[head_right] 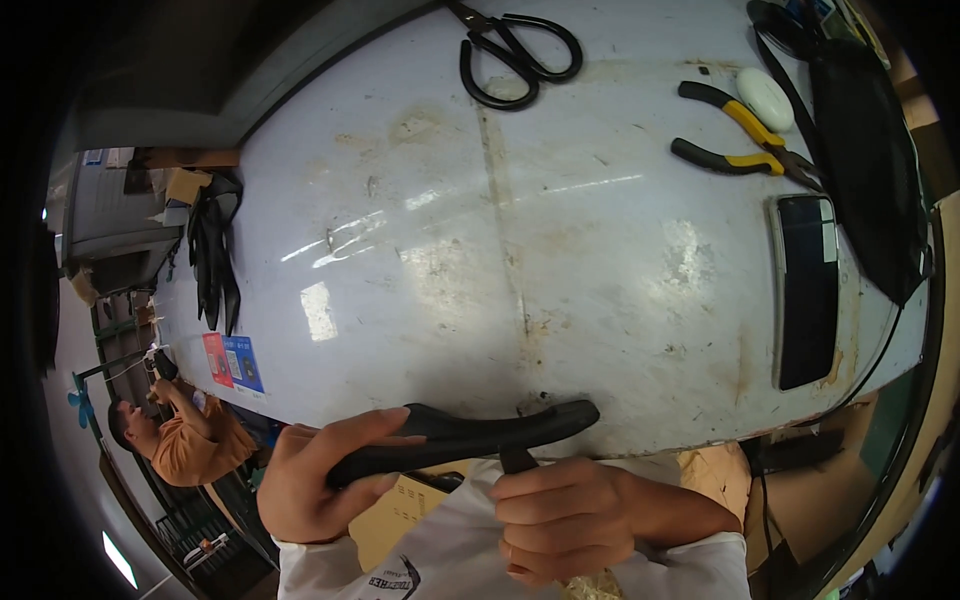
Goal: Tucking and smoothing the cover onto a bicycle saddle using a hand tool.
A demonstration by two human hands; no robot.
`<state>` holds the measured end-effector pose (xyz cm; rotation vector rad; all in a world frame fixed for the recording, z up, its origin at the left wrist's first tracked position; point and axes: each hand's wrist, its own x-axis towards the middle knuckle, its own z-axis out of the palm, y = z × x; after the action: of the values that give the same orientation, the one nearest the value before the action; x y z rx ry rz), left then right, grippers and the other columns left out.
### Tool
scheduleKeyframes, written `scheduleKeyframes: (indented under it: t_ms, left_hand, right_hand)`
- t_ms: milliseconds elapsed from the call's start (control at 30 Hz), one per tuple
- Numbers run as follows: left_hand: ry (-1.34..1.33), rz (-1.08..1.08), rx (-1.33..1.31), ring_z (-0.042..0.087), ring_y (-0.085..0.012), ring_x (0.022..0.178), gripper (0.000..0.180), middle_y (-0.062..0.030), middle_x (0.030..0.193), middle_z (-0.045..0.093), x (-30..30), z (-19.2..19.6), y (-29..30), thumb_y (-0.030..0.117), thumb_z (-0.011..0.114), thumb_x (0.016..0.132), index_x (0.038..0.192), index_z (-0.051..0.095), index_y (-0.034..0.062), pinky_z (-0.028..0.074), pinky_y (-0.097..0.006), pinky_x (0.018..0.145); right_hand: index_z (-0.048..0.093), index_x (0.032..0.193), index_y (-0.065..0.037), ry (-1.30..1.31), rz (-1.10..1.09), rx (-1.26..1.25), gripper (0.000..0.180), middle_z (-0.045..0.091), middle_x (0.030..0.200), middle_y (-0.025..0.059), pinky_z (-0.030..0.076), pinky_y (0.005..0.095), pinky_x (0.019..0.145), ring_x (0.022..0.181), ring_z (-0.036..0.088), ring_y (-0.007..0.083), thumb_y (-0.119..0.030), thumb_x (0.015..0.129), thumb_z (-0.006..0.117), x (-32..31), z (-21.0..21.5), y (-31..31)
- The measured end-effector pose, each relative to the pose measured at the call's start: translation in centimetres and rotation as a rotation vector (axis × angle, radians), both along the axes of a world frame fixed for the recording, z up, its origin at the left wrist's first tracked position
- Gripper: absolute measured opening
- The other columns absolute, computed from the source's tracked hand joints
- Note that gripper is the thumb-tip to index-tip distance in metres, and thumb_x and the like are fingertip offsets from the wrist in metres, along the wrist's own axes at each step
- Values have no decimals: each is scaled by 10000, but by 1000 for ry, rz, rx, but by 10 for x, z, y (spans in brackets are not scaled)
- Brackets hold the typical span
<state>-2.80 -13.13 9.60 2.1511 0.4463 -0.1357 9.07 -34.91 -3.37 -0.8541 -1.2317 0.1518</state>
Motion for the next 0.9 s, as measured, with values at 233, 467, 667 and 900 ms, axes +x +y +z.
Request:
scheduleKeyframes:
  t_ms: [233,467,667,900]
  left_hand:
    - [-47,-265,971,680,-254,792,349,-50,873,684,24,-7,-49,323,814,868,1093,772,60,512,-428,883]
    - [-387,-261,1252,468,-126,601,375,39,691,475,30,-83,-76,393,614,1039,752,635,152,302,-323,679]
    - [-388,-188,1248,446,-123,587,404,50,677,471,29,-84,-83,472,696,987,727,630,170,293,-315,682]
    - [-469,-76,1145,455,-124,598,417,58,665,458,14,-68,-77,516,770,896,707,617,177,291,-323,727]
  right_hand:
    - [682,788,31,-44,-143,9,89,695,835,131,659,453,745,740,699,295,-15,847,731,3,-12,-14]
    - [699,840,35,-103,-133,-53,74,686,804,129,657,476,770,729,696,298,-26,855,737,14,-13,-29]
    - [689,839,36,-48,-188,-68,133,692,828,133,654,475,736,718,694,284,-72,905,730,15,-16,-36]
    - [688,1212,70,601,-312,-96,349,752,1050,178,607,374,735,721,711,247,-198,992,728,-7,17,-55]
